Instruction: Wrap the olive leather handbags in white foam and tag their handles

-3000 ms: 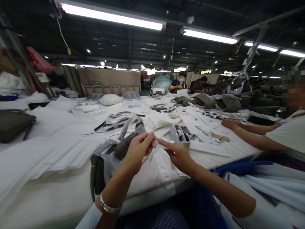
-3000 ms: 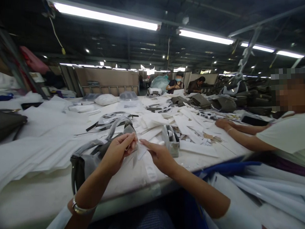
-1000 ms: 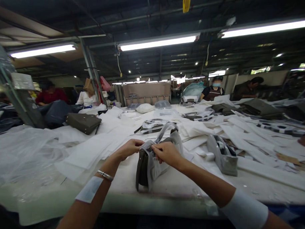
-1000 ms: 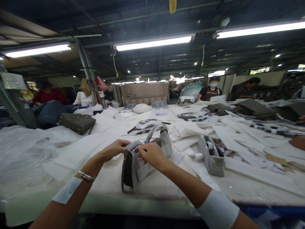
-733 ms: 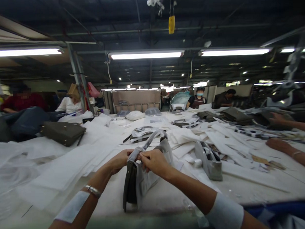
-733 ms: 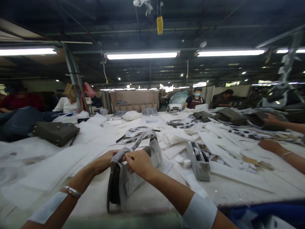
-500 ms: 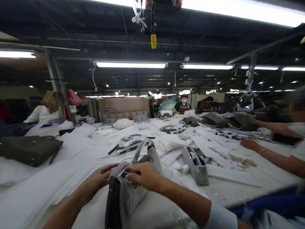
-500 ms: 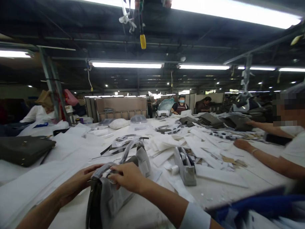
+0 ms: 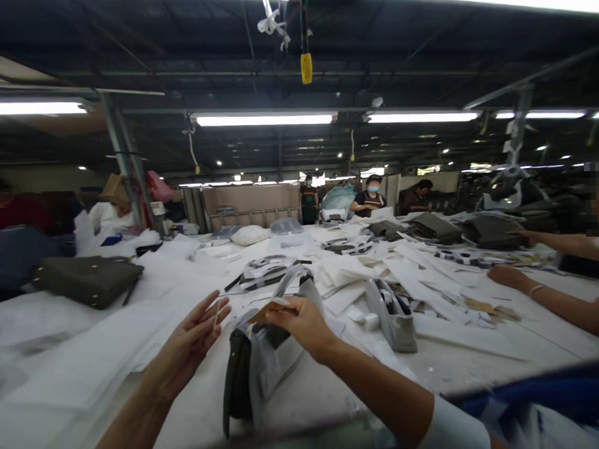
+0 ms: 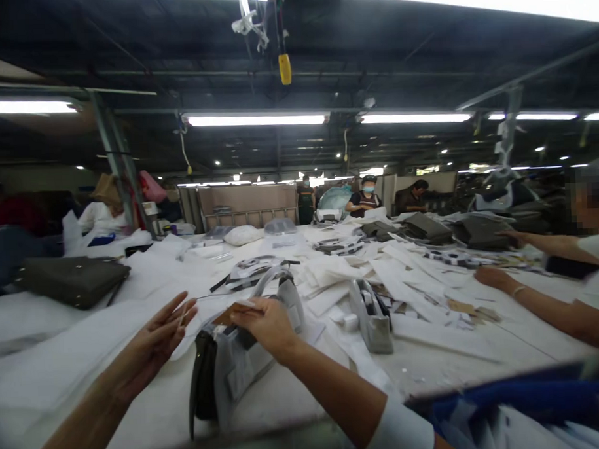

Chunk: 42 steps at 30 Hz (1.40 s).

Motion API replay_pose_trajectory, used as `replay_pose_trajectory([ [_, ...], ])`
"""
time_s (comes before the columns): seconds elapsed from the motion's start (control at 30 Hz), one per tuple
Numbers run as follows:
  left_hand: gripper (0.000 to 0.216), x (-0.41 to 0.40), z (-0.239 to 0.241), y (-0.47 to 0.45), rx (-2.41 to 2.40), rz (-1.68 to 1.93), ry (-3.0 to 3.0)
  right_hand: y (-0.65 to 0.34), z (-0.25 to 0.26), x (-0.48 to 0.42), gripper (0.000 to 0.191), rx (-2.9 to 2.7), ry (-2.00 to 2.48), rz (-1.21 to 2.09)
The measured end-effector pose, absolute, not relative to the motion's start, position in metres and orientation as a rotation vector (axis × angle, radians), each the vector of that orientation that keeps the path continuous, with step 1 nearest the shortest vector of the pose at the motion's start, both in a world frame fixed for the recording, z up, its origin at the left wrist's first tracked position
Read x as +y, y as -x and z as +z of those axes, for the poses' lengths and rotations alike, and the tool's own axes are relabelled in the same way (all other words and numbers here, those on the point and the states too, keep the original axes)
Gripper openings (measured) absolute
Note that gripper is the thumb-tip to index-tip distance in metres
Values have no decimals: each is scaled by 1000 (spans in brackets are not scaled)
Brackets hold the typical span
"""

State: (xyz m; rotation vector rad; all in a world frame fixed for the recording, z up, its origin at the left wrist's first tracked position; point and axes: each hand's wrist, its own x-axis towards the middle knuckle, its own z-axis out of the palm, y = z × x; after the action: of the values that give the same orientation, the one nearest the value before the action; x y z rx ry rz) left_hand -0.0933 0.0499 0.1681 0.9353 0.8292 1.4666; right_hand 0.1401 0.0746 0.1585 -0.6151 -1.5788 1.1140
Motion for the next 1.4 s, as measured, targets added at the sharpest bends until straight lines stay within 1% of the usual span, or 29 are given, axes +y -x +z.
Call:
replay_pose_trajectory([
  [0.07, 53, 51, 170, 87, 834, 1450, -1027, -134, 159, 79, 27, -1584, 565, 1124],
  [0.13, 51, 54, 169, 84, 860, 1465, -1121, -127, 162, 83, 25, -1673, 583, 1002],
  [0.2, 54, 56, 169, 83, 854, 1479, -1209, -120, 166, 85, 23, -1811, 625, 790],
  [0.27, 60, 57, 170, 82, 816, 1470, -1290, -116, 172, 85, 25, -1931, 665, 599],
  [0.33, 65, 56, 174, 80, 809, 1446, -1373, -113, 180, 86, 26, -2002, 693, 498],
  [0.47, 70, 51, 187, 75, 918, 1390, -1594, -109, 196, 87, 23, -2176, 736, 392],
  [0.57, 58, 47, 197, 72, 1109, 1390, -1907, -108, 206, 87, 20, -2283, 738, 368],
  [0.63, 46, 45, 202, 71, 1282, 1413, -2150, -109, 209, 86, 21, -2298, 707, 431],
  [0.7, 40, 41, 203, 71, 1394, 1427, -2322, -111, 209, 86, 23, -2273, 634, 540],
  [0.8, 39, 32, 198, 75, 1441, 1428, -2438, -116, 202, 84, 22, -2153, 559, 671],
  [0.9, 41, 22, 194, 83, 1523, 1435, -2485, -121, 190, 85, 26, -2013, 588, 693],
  [1.0, 45, 13, 196, 90, 1680, 1503, -2416, -127, 172, 89, 28, -2032, 639, 555],
  [1.13, 52, 5, 205, 88, 1823, 1617, -2200, -134, 145, 98, 39, -2242, 641, 414],
  [1.2, 51, 5, 209, 87, 1803, 1561, -2205, -135, 135, 102, 42, -2324, 641, 342],
  [1.3, 51, 2, 213, 94, 1751, 1361, -2331, -129, 128, 105, 40, -2372, 649, 192],
  [1.4, 55, -6, 216, 106, 1799, 1272, -2344, -124, 126, 103, 47, -2378, 696, 96],
])
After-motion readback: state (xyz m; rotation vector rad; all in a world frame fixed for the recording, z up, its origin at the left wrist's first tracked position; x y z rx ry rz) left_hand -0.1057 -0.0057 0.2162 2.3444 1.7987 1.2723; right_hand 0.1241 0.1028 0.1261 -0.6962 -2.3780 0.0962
